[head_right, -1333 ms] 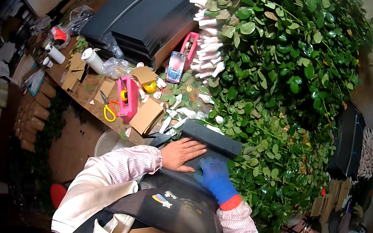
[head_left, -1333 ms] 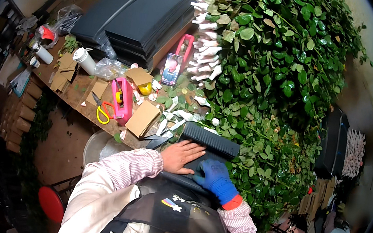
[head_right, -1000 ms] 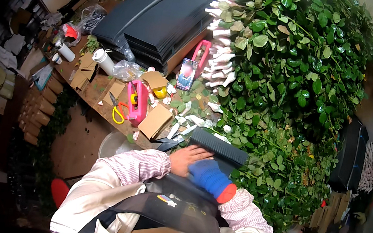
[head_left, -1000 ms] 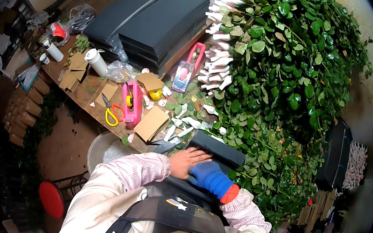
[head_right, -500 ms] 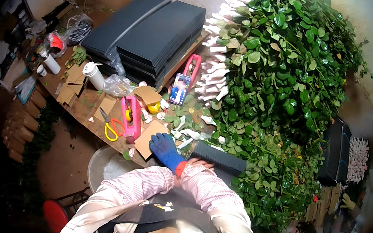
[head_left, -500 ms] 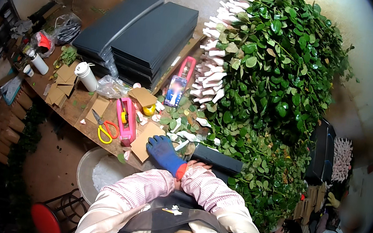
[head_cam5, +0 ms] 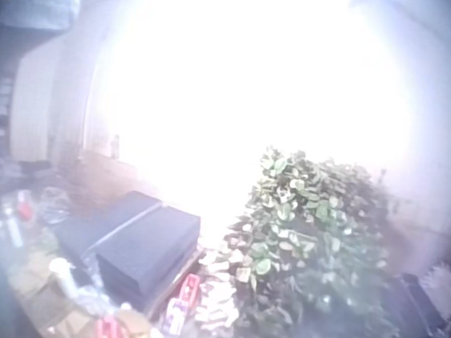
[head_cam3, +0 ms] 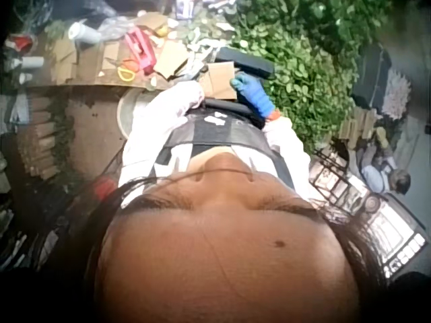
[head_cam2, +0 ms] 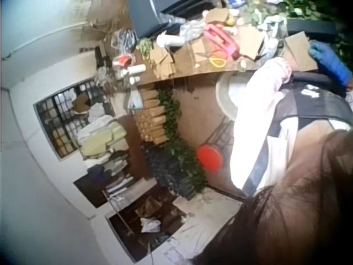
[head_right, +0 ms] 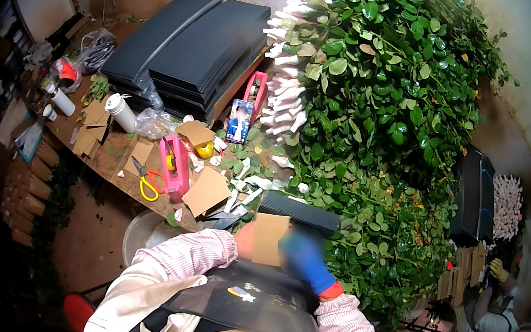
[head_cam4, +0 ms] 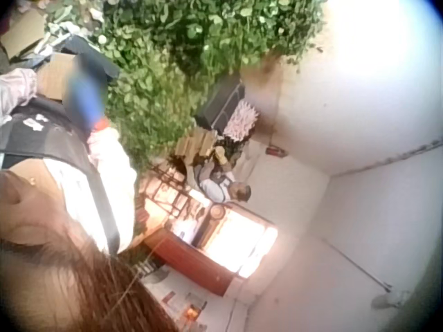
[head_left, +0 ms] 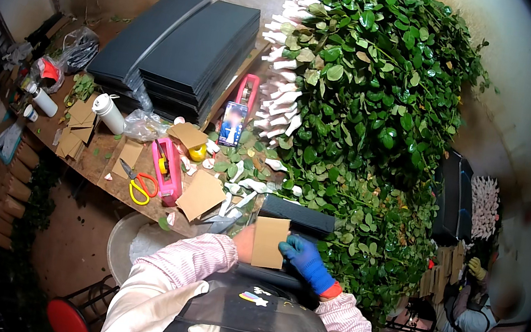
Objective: The person places white flower buds into a black rectangular tray, then adds green leafy branches on top to cover them. The person closes the tray and sets it aside, repeating the process with another tray.
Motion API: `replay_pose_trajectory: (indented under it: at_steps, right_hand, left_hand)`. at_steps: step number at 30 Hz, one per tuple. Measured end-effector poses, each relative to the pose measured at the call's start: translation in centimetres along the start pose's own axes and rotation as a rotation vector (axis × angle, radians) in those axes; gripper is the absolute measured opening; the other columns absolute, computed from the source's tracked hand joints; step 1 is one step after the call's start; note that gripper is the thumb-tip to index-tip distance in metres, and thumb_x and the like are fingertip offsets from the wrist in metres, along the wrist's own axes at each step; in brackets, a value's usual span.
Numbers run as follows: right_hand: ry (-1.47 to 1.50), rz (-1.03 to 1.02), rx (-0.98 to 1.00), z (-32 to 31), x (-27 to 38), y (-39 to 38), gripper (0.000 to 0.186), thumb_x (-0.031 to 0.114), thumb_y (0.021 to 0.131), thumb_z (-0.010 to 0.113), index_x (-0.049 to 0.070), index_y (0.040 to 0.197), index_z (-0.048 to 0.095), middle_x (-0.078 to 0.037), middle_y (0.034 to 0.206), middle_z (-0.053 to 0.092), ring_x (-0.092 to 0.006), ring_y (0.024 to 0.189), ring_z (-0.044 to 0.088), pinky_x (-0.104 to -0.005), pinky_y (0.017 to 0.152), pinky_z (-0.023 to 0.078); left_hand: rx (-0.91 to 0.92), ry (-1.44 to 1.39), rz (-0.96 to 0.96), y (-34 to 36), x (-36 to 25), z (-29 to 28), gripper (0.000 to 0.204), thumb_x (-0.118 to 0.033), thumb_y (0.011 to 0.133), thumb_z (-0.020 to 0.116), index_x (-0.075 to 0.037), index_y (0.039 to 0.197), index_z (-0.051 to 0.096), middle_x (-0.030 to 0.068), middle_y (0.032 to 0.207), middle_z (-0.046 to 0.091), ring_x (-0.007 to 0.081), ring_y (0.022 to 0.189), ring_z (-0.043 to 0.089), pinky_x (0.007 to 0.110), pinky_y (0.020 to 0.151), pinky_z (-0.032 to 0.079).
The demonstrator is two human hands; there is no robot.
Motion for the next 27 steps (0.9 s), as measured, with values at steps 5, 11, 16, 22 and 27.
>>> replay_pose_trajectory:
  at_steps: [5, 11, 16, 22, 27]
  right_hand:
    - [0.173, 0.331, 0.051, 3.9, -7.4, -1.0, 0.031, 0.031, 0.103, 0.07, 0.0, 0.102, 0.071, -0.006, 0.081, 0.072, -0.0127, 0.068, 0.069, -0.0306, 0.066, 0.057]
    - [-0.127, 0.217, -0.081, 2.9, -5.4, 0.0, 0.044, 0.053, 0.097, 0.065, 0.01, 0.097, 0.076, -0.015, 0.086, 0.076, -0.0352, 0.08, 0.073, -0.0447, 0.078, 0.058]
    - [-0.301, 0.265, -0.006, 1.9, -2.7, 0.4, 0.052, 0.061, 0.095, 0.06, 0.012, 0.099, 0.077, -0.019, 0.095, 0.076, -0.0421, 0.091, 0.073, -0.0511, 0.082, 0.057]
    - [-0.496, 0.165, 0.347, -1.9, 1.8, 1.0, 0.05, 0.056, 0.099, 0.059, 0.013, 0.114, 0.077, -0.02, 0.111, 0.076, -0.0397, 0.099, 0.073, -0.0486, 0.09, 0.057]
    - [-0.165, -0.34, -0.137, -15.9, 11.0, 5.3, 0.04, 0.036, 0.103, 0.065, 0.015, 0.138, 0.068, -0.015, 0.128, 0.073, -0.0285, 0.113, 0.073, -0.0395, 0.099, 0.057]
  left_hand:
    - [0.027, 0.065, 0.038, -0.4, 0.3, 0.0, 0.057, -0.034, 0.093, 0.066, -0.006, 0.142, 0.061, 0.0167, 0.147, 0.058, 0.0363, 0.145, 0.046, 0.05, 0.121, 0.035]
    - [-0.346, 0.141, -0.143, -4.2, -0.5, -5.0, 0.043, -0.009, 0.086, 0.072, -0.002, 0.129, 0.067, 0.021, 0.136, 0.065, 0.0386, 0.128, 0.061, 0.049, 0.109, 0.049]
    - [-0.077, 0.042, -0.052, -0.2, -4.0, -7.4, 0.034, -0.012, 0.088, 0.074, -0.008, 0.122, 0.071, 0.0113, 0.113, 0.075, 0.0327, 0.103, 0.073, 0.041, 0.087, 0.06]
    - [-0.008, 0.12, -0.076, 0.4, -5.1, -5.6, 0.01, -0.017, 0.086, 0.075, -0.009, 0.093, 0.077, 0.0071, 0.109, 0.075, 0.0262, 0.1, 0.073, 0.037, 0.083, 0.061]
    - [0.057, 0.063, -0.143, -0.2, -4.7, -5.5, 0.014, -0.019, 0.088, 0.074, -0.009, 0.099, 0.076, 0.0105, 0.112, 0.074, 0.0293, 0.102, 0.071, 0.04, 0.086, 0.059]
Point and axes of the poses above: each hand's wrist, its own y-axis towards the middle knuckle, its own z-axis out of the palm, x = y × z, the point moved 5 cm from there along y, towards the middle knuckle
